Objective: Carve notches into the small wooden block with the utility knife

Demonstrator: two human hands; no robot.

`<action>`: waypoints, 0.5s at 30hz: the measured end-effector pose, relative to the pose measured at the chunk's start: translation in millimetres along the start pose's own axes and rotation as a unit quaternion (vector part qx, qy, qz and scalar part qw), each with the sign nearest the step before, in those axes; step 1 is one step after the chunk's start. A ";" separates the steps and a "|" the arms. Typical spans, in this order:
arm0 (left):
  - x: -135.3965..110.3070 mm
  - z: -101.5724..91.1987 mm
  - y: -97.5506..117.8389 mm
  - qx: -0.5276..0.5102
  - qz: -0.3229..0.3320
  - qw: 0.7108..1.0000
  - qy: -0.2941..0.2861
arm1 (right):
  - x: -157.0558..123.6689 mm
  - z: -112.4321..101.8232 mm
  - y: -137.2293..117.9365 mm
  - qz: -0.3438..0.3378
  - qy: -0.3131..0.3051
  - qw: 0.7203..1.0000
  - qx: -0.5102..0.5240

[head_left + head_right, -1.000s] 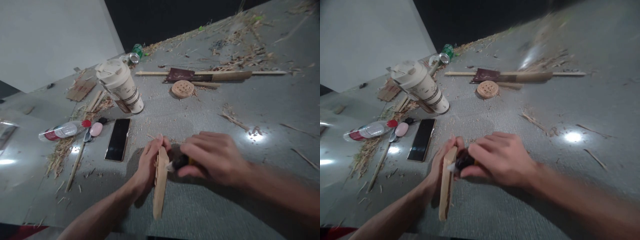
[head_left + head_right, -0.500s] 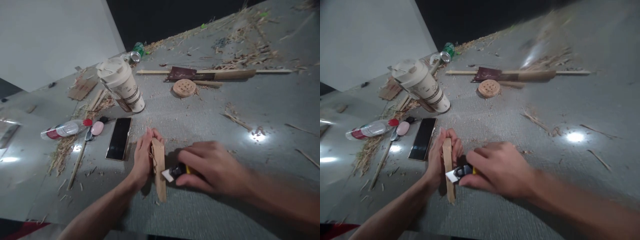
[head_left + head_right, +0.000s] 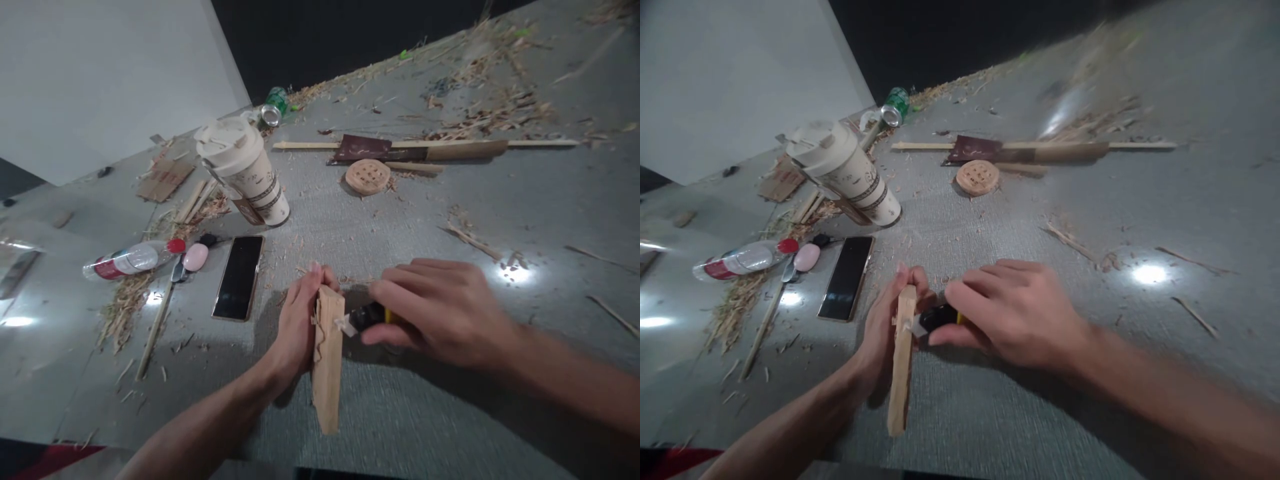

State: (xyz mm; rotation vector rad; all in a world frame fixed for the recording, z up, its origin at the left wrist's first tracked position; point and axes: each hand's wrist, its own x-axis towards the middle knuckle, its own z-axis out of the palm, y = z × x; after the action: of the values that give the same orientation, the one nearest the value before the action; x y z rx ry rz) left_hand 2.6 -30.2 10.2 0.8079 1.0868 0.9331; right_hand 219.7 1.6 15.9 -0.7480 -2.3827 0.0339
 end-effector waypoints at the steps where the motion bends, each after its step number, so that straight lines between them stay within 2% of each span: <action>1: -2.8 1.5 0.0 0.017 0.004 1.000 0.005 | -0.3 -1.8 6.6 0.033 0.006 0.999 -0.002; 3: -8.1 4.6 -1.2 0.037 0.022 0.999 -0.021 | -1.2 -6.3 23.5 0.137 0.014 0.990 -0.001; 5: -10.8 6.2 -3.0 0.032 0.031 0.998 -0.053 | -2.5 -12.0 40.5 0.244 0.041 0.968 -0.029; 7: -9.1 4.5 -4.0 0.039 0.032 0.998 -0.029 | -3.6 -16.7 50.5 0.277 0.051 0.959 -0.041; 9: -3.3 -0.8 -3.9 0.057 0.041 0.997 0.028 | -4.3 -17.7 49.6 0.262 0.030 0.965 -0.008; 12: 7.4 -11.0 -2.9 0.071 0.071 0.989 0.105 | -4.4 -10.4 31.7 0.160 -0.019 0.985 0.063; 15: 13.8 -17.2 -3.1 0.085 0.087 0.982 0.147 | -3.8 1.5 9.1 0.053 -0.044 0.993 0.100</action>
State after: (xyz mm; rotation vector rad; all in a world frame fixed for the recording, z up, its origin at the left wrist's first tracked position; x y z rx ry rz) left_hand -10.6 -17.3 -2.2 0.9359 1.3823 1.1427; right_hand 225.9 7.4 10.7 -0.7886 -2.3759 0.3517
